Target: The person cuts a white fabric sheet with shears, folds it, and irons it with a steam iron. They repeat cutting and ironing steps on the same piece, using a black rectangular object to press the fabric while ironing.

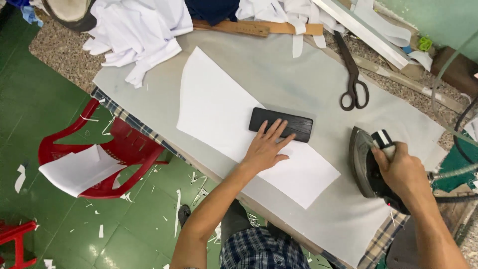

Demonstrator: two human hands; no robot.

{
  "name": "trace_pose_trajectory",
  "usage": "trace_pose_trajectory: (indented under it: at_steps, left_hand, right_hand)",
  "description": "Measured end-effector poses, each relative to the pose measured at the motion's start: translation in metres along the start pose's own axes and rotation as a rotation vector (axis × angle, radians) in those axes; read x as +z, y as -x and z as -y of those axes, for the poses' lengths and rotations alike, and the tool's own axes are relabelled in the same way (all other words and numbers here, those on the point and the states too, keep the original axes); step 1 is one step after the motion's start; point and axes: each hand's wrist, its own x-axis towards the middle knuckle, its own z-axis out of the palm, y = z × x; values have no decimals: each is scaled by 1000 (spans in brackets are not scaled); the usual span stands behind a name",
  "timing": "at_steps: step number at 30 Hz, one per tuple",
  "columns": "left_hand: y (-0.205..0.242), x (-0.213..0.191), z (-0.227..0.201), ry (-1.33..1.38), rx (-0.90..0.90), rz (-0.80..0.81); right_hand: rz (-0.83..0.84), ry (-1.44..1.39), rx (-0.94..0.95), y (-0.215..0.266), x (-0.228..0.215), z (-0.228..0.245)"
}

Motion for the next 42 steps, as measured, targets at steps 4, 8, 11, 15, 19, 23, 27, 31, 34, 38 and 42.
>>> trace_pose_trajectory:
  at_steps: [4,8,11,15,19,23,27,31,34,38,42]
  left_hand:
    - [-23,8,74,146,160,-30]
    - [-15,-2,159,200,127,-164]
    - [12,-10,226,132,-55,-215]
    - [76,-32,291,-59,-328,-265]
    - [140,-33,327,-151,-413,-333]
    - [178,-30,352,-260,-530,-518]
    - [186,-44,361,-105,-604,-587]
    - [187,-42,361,-26,-625,-594]
    - [184,-49,359,-9,-637,-609]
    - [180,-60,358,13,-636,-612]
    - [181,-62,359,28,-628,-602]
  right_hand:
    - [-8,-69,56,26,3,47]
    - [43,-11,-24,29,26,105]
    - [51,77,-96,23,47,164]
    - [87,133,-241,9,66,260]
    - [120,161,-340,-10,74,359]
    - [145,113,-464,-38,87,439]
    - [118,129,-524,-64,84,498]
    - [7,203,-579,-90,98,524]
    - [-47,206,-613,-97,99,531]
    - [-30,208,-613,-99,95,535]
    - [-37,210,-605,-95,94,536]
